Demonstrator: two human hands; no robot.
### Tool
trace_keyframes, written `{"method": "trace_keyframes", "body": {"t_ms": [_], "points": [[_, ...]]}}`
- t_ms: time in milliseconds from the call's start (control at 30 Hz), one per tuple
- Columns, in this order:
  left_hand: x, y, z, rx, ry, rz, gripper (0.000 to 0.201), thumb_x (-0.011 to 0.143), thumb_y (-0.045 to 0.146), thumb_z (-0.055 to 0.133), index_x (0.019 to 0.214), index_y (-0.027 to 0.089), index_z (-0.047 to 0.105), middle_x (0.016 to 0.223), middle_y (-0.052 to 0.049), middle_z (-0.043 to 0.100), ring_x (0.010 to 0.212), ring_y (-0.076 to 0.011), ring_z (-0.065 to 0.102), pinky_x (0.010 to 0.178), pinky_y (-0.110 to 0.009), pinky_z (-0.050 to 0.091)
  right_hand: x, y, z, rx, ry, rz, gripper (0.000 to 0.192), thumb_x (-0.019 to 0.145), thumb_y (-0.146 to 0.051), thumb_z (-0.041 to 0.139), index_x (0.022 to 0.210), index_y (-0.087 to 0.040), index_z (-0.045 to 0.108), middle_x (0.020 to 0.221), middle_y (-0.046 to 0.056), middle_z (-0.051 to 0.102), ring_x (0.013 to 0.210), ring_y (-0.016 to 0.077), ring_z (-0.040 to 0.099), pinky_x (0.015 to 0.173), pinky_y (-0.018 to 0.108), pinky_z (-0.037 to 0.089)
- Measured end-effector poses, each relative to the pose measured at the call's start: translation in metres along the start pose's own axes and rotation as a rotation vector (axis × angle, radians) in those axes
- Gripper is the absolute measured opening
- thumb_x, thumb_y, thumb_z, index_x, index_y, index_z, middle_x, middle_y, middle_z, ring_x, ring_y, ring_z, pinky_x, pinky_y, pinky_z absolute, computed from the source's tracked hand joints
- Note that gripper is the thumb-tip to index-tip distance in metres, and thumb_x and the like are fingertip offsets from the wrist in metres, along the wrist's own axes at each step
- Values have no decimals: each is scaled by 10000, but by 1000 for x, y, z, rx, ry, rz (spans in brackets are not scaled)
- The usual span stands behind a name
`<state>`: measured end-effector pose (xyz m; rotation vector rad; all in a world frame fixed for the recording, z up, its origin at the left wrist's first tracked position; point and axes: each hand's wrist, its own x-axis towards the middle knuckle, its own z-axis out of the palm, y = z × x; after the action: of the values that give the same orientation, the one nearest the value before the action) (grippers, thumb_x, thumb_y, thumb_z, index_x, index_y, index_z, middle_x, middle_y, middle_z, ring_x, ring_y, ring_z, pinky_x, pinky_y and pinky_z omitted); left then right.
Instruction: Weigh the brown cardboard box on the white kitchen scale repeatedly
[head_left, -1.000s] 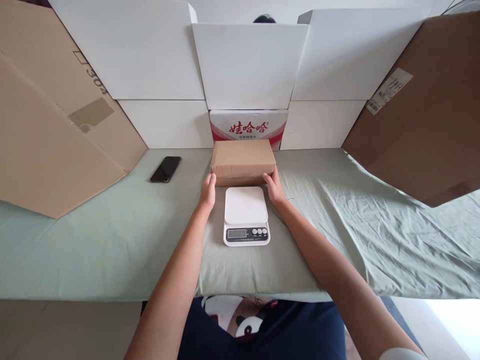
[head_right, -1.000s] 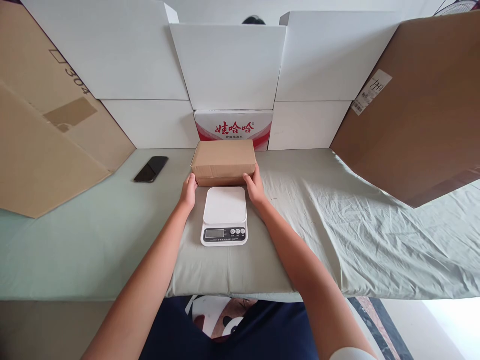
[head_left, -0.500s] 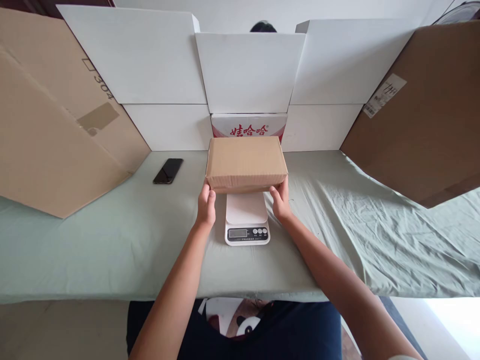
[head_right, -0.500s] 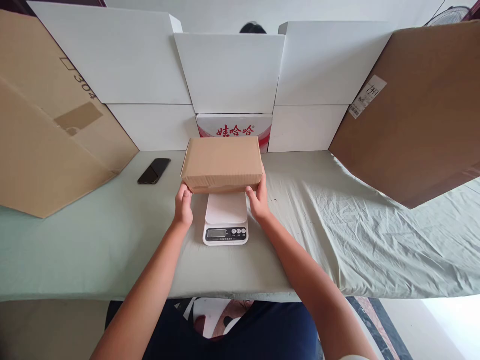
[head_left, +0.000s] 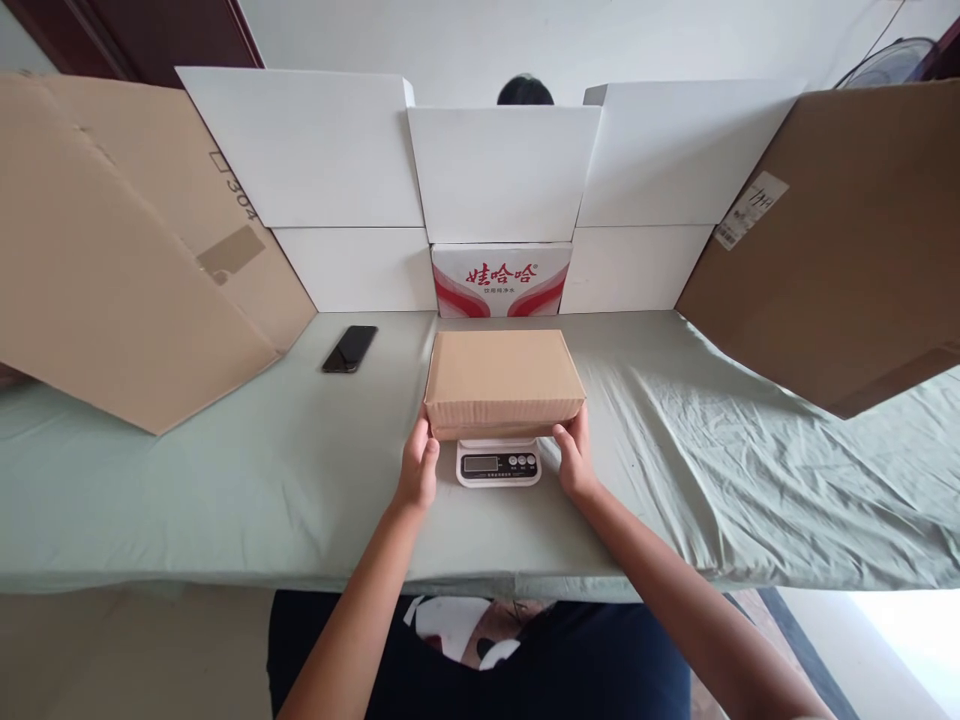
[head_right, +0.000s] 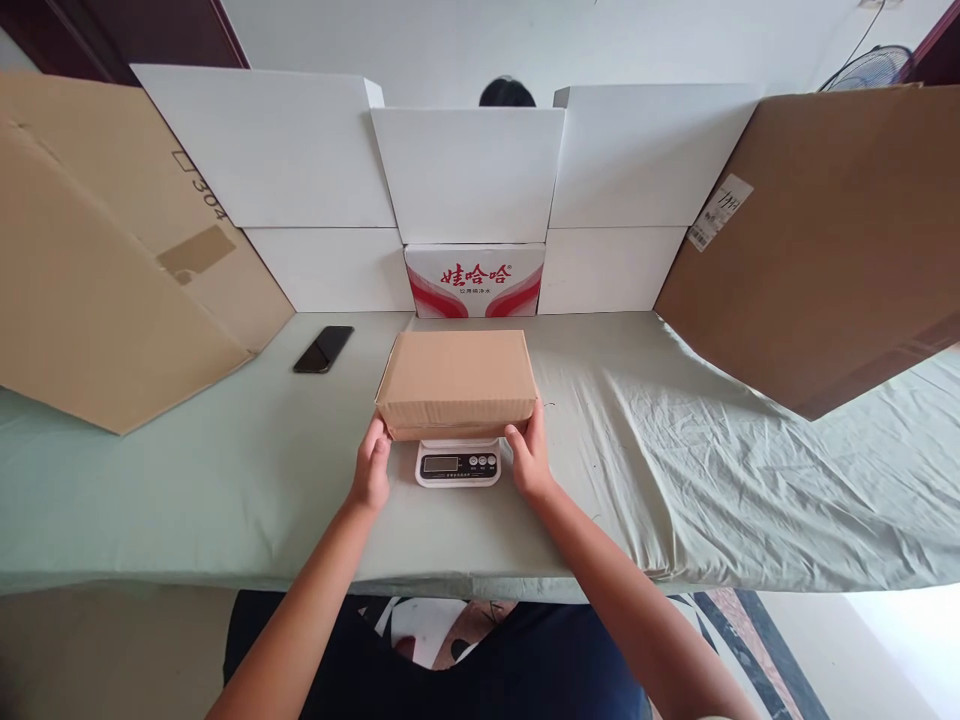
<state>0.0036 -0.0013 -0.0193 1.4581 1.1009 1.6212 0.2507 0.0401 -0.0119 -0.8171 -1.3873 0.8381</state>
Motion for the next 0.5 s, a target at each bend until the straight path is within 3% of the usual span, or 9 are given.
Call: {"method": "trace_keyframes", "body": {"t_ms": [267, 500], "points": [[-1, -10, -1, -31, 24, -6, 750, 980, 691, 448, 1595, 262, 437, 1652, -125, 484, 1580, -343, 378, 1304, -477, 292, 4, 2, 0, -13, 12, -13, 634, 949, -574, 574, 1532, -364, 440, 1593, 47, 512, 1504, 304, 459, 1239, 511, 426], [-1, -10, -1, -49, 24, 6, 757, 965, 707, 461, 1569, 250, 476, 1604, -133, 539, 1530, -353, 455, 1268, -488, 350, 2, 2, 0, -13, 17, -21, 660, 952, -579, 581, 1526, -282, 450, 1576, 92, 527, 1510, 307, 450, 1232, 488, 425]]}}
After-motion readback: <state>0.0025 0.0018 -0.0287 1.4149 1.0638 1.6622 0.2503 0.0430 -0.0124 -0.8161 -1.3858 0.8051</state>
